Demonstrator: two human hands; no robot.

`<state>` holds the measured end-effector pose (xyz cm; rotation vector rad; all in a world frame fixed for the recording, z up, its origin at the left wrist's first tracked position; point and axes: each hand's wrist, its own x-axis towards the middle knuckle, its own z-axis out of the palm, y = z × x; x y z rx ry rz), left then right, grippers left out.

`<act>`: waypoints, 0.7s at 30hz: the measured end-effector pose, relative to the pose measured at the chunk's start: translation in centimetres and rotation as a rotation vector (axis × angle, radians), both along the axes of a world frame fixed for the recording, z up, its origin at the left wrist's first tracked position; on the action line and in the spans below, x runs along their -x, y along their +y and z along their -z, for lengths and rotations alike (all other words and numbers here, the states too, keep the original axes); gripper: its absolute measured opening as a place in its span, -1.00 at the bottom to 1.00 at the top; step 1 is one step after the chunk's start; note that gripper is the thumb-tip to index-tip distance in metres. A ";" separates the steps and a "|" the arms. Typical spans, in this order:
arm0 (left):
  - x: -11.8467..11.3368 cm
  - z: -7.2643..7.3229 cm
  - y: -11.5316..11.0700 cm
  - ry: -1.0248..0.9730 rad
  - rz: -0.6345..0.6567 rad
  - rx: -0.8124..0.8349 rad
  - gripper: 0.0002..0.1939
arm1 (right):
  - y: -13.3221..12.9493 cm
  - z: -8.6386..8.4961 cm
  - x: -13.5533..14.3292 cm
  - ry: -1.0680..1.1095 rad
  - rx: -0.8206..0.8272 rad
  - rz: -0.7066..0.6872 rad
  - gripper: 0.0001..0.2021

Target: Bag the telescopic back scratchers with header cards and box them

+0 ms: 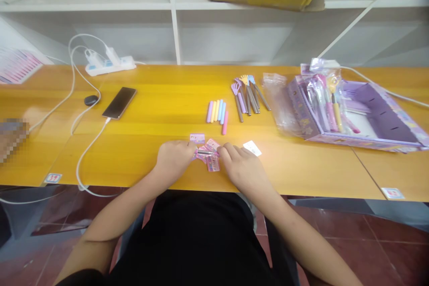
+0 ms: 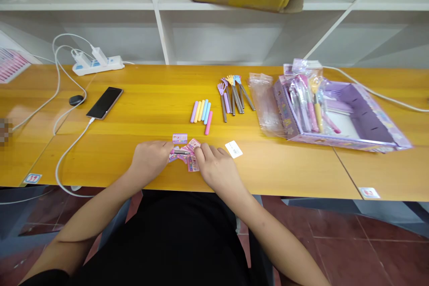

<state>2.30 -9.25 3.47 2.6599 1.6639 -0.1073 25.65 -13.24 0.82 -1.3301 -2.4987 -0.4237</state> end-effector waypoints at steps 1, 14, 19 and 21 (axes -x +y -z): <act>0.1 0.2 0.0 -0.003 0.000 0.000 -0.77 | 0.0 0.0 0.0 0.002 -0.006 -0.011 -0.80; 13.8 -1.2 2.1 0.077 -0.111 -0.431 -0.68 | 0.1 0.9 -13.0 -0.094 -0.452 0.032 -0.81; 22.4 -1.2 2.5 0.070 -0.200 -0.632 -0.54 | -1.1 1.7 -23.5 -0.128 -0.713 0.029 -0.74; 22.8 -0.5 2.3 0.064 -0.143 -0.609 -0.62 | -1.8 1.7 -24.4 -0.153 -0.633 0.065 -0.70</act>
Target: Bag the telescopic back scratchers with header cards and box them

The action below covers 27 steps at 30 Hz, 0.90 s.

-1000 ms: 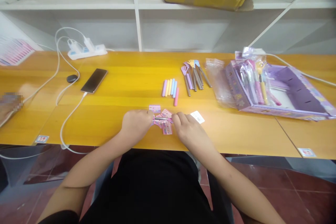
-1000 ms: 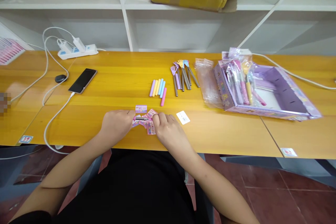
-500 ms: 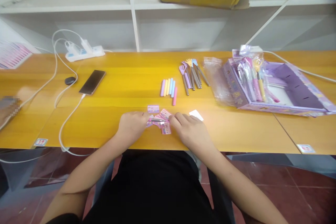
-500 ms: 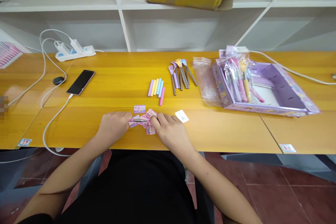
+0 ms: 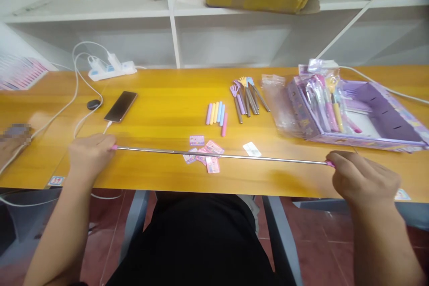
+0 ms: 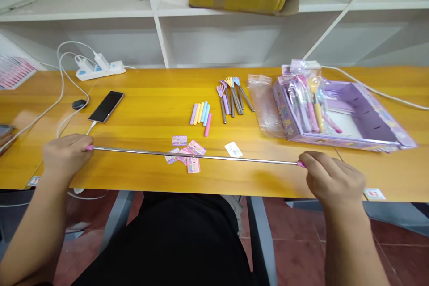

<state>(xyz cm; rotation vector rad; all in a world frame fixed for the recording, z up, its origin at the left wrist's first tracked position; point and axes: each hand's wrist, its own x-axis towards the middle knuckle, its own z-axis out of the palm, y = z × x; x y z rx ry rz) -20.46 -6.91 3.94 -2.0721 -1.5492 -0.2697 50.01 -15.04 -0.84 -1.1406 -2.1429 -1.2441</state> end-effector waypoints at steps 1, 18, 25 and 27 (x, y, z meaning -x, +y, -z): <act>-0.3 0.4 0.0 0.005 0.023 0.016 -0.66 | -0.3 0.0 0.1 0.004 0.044 0.029 -0.70; -4.1 1.1 0.0 -0.009 -0.080 0.298 -0.80 | -2.7 2.4 0.9 0.310 0.446 0.327 -0.86; -5.6 -0.5 0.0 -0.034 -0.182 0.349 -0.79 | -1.0 2.4 2.0 0.433 0.332 0.407 -0.68; -6.1 -0.6 -0.1 -0.036 -0.195 0.346 -0.80 | -0.4 1.8 2.2 0.443 0.307 0.412 -0.64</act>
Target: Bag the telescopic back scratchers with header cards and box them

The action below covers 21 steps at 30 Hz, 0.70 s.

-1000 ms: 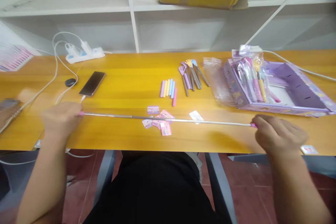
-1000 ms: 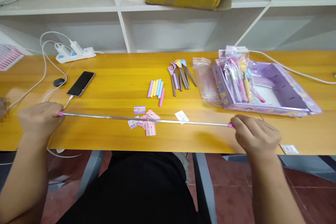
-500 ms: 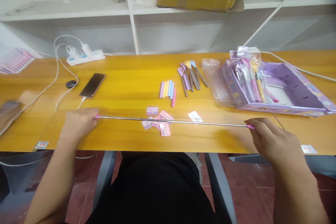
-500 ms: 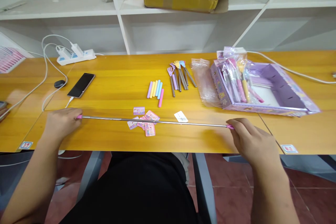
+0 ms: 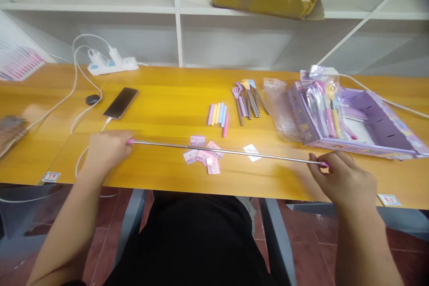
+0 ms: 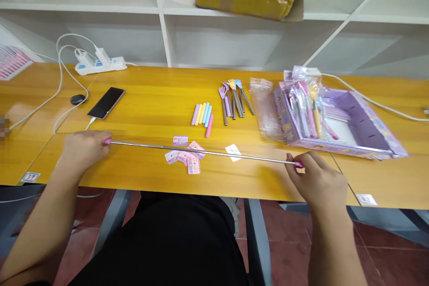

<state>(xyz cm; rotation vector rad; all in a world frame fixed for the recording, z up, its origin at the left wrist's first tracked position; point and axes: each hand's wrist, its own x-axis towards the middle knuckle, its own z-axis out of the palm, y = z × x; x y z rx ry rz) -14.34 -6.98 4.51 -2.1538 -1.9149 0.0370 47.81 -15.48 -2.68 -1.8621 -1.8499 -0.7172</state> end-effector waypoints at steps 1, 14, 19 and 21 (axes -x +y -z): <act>-0.5 0.0 0.0 0.002 0.006 0.004 -0.80 | 0.4 -0.4 0.3 -0.019 -0.009 -0.010 -0.64; -19.7 -1.9 -0.1 -0.201 0.243 0.289 -0.75 | 5.4 -3.8 22.3 -0.154 0.018 -0.284 -0.74; -18.3 -1.1 -0.2 -0.272 0.226 0.294 -0.82 | 5.5 -4.1 22.6 -0.133 0.137 -0.335 -0.72; -18.0 -0.9 -0.5 -0.284 0.217 0.299 -0.81 | 5.6 -4.0 22.5 -0.119 0.153 -0.350 -0.73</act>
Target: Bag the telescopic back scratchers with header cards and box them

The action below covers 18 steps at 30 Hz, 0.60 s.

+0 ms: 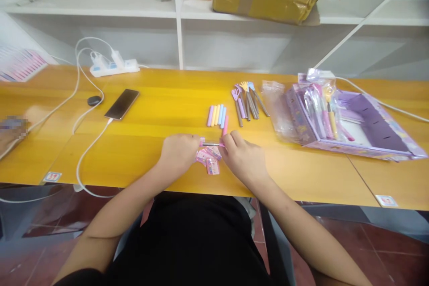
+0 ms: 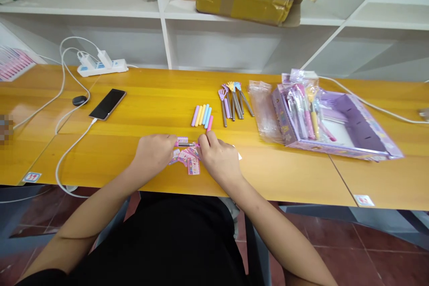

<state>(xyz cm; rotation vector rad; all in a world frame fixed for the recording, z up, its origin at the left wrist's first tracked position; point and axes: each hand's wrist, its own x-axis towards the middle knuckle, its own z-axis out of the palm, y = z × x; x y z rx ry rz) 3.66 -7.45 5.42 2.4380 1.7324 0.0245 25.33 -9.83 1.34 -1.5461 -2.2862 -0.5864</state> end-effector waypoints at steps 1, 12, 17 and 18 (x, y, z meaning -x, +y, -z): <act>0.0 0.0 -0.2 0.001 -0.004 0.005 -0.81 | 0.1 0.0 0.0 0.007 0.012 -0.005 -0.74; 1.5 -1.2 2.7 -0.119 0.021 0.040 -0.82 | 7.9 -2.7 -6.7 0.482 0.177 -0.103 -0.56; 2.3 1.2 6.8 -0.329 0.035 0.092 -0.75 | 12.6 -1.1 -13.1 0.795 0.084 0.184 -0.72; 2.5 2.0 7.3 -0.397 0.024 0.099 -0.73 | 12.9 -0.5 -14.0 0.816 0.065 0.257 -0.70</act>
